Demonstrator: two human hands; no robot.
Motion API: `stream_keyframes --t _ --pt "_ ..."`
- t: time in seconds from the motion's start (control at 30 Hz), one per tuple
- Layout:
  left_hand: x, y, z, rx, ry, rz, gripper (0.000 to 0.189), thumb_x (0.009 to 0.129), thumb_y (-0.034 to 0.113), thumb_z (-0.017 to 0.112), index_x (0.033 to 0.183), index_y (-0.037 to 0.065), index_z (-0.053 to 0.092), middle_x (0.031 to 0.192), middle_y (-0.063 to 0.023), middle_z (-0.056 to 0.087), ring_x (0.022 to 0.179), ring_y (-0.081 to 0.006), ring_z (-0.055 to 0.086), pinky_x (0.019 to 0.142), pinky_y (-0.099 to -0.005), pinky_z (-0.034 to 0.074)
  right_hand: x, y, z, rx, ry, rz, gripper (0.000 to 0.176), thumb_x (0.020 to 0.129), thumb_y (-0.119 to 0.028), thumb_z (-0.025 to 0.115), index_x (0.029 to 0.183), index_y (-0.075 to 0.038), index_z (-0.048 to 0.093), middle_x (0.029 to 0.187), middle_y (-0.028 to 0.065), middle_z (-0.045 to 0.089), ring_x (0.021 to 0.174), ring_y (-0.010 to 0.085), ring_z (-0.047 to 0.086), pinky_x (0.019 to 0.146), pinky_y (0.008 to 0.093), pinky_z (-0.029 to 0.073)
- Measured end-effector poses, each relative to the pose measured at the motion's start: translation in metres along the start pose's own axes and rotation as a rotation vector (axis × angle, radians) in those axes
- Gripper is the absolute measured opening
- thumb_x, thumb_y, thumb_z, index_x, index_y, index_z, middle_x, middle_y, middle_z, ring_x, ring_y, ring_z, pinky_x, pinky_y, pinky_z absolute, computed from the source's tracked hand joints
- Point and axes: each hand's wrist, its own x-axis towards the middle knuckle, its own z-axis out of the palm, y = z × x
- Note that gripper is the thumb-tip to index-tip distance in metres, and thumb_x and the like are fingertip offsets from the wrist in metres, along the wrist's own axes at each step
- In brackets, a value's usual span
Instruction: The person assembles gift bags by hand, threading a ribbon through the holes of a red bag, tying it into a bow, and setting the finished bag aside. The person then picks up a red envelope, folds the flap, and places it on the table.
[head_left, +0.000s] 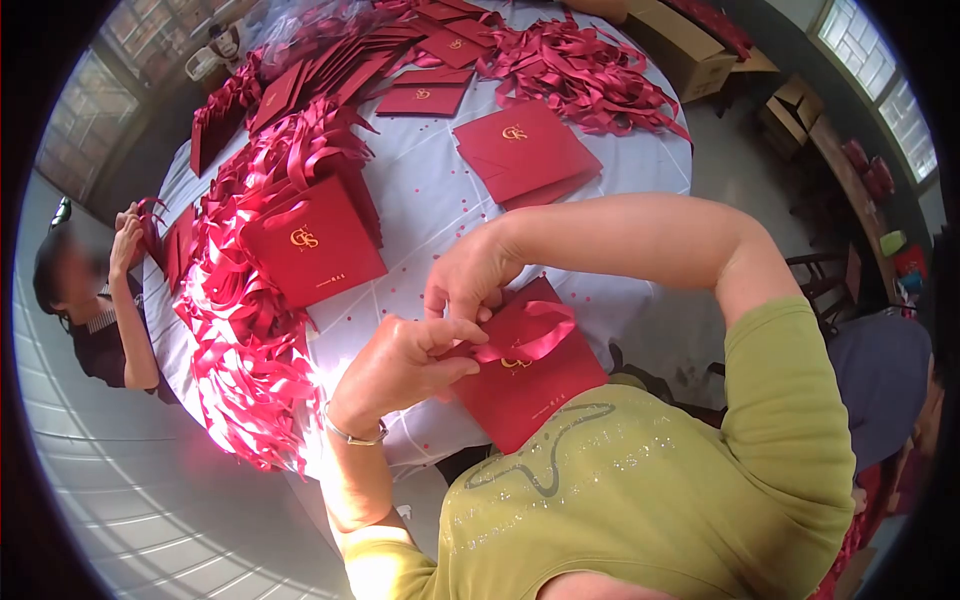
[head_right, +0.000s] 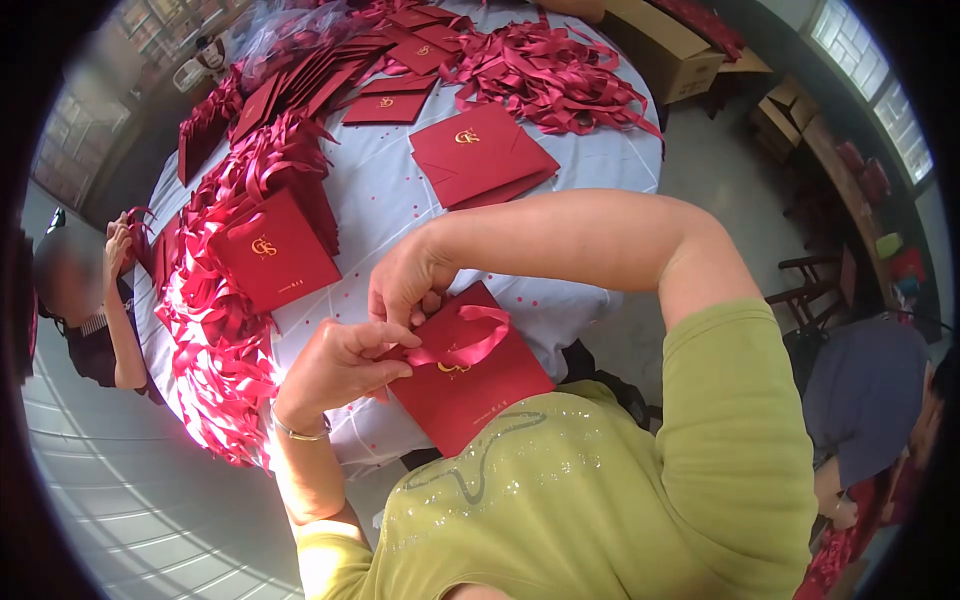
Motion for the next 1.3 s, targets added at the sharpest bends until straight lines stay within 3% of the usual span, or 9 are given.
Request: stream_keyframes --t 0.3,0.43,0.5,0.63,0.73,0.8,1.03,1.2,1.3 --pt "0.004 -0.003 0.005 0.227 0.054 0.124 0.026 0.072 0.007 0.077 0.097 0.011 0.076 0.073 -0.0135 0.069 0.064 -0.0277 0.069 0.06 -0.0327 0.054 0.001 0.003 0.003 0.048 0.058 0.002 0.038 0.07 -0.006 0.078 0.107 -0.004 0.067 0.071 -0.001 0.058 0.055 0.0059 0.047 0.044 0.0222 0.029" --pt "0.007 -0.007 0.008 0.268 0.117 0.162 0.022 0.073 0.006 0.075 0.095 0.011 0.076 0.073 -0.0141 0.069 0.063 -0.0281 0.069 0.059 -0.0335 0.054 0.009 0.009 -0.002 0.086 0.041 0.017 0.034 0.071 -0.005 0.078 0.103 -0.005 0.068 0.071 -0.0018 0.059 0.055 0.0053 0.047 0.044 0.0216 0.031" --pt "0.008 -0.011 0.006 0.223 0.068 0.249 0.015 0.083 0.001 0.066 0.095 0.004 0.075 0.059 -0.0054 0.065 0.049 -0.0109 0.064 0.048 -0.0248 0.05 0.008 0.01 -0.001 0.126 0.037 0.024 0.031 0.07 -0.004 0.078 0.1 -0.006 0.068 0.071 -0.0027 0.059 0.056 0.0044 0.048 0.044 0.0215 0.032" --pt "0.01 -0.015 0.003 0.201 0.036 0.245 0.017 0.086 0.0 0.06 0.095 0.003 0.074 0.058 -0.0047 0.063 0.05 -0.0109 0.064 0.048 -0.0252 0.05 0.006 0.012 0.004 0.167 0.135 0.033 0.033 0.068 -0.002 0.079 0.099 -0.004 0.068 0.069 -0.0016 0.059 0.056 0.0057 0.049 0.044 0.0223 0.033" --pt "0.01 -0.014 0.001 0.223 -0.001 0.169 0.019 0.086 0.0 0.056 0.094 0.003 0.073 0.057 -0.0046 0.061 0.052 -0.0113 0.065 0.049 -0.0261 0.051 0.007 0.018 0.01 0.187 0.287 -0.017 0.04 0.064 0.0 0.08 0.101 -0.002 0.064 0.068 0.0007 0.058 0.056 0.0085 0.051 0.045 0.0239 0.036" --pt "0.01 -0.009 0.002 0.219 0.031 0.092 0.018 0.078 0.004 0.061 0.091 0.006 0.074 0.064 -0.0171 0.062 0.057 -0.0307 0.064 0.056 -0.0372 0.05 0.006 0.019 0.014 0.18 0.412 -0.075 0.046 0.062 0.002 0.08 0.103 0.0 0.06 0.069 0.0034 0.058 0.056 0.0113 0.052 0.046 0.0252 0.038" --pt "0.008 -0.009 0.002 0.215 0.004 0.024 0.02 0.077 0.003 0.06 0.092 0.005 0.073 0.064 -0.0177 0.062 0.058 -0.0315 0.064 0.058 -0.0374 0.051 -0.001 0.014 0.016 0.177 0.603 -0.09 0.043 0.065 0.001 0.077 0.104 0.0 0.058 0.074 0.0087 0.061 0.062 0.016 0.059 0.051 0.0321 0.045" --pt "0.01 -0.009 0.008 0.175 0.066 0.06 0.017 0.077 0.002 0.062 0.091 0.004 0.07 0.07 -0.016 0.065 0.063 -0.0317 0.066 0.06 -0.0379 0.051 0.008 0.016 0.01 -0.357 1.084 -0.453 0.022 0.074 0.001 0.063 0.096 -0.001 0.059 0.084 0.0147 0.069 0.08 0.031 0.068 0.069 0.0418 0.053" --pt "0.011 -0.004 0.01 0.238 0.059 0.05 0.015 0.077 0.002 0.063 0.092 0.004 0.066 0.071 -0.0142 0.066 0.065 -0.0319 0.065 0.06 -0.0393 0.049 0.019 0.017 -0.004 -0.528 1.294 -0.398 0.016 0.078 0.0 0.057 0.094 -0.002 0.058 0.083 0.015 0.069 0.082 0.0359 0.067 0.074 0.0444 0.052"
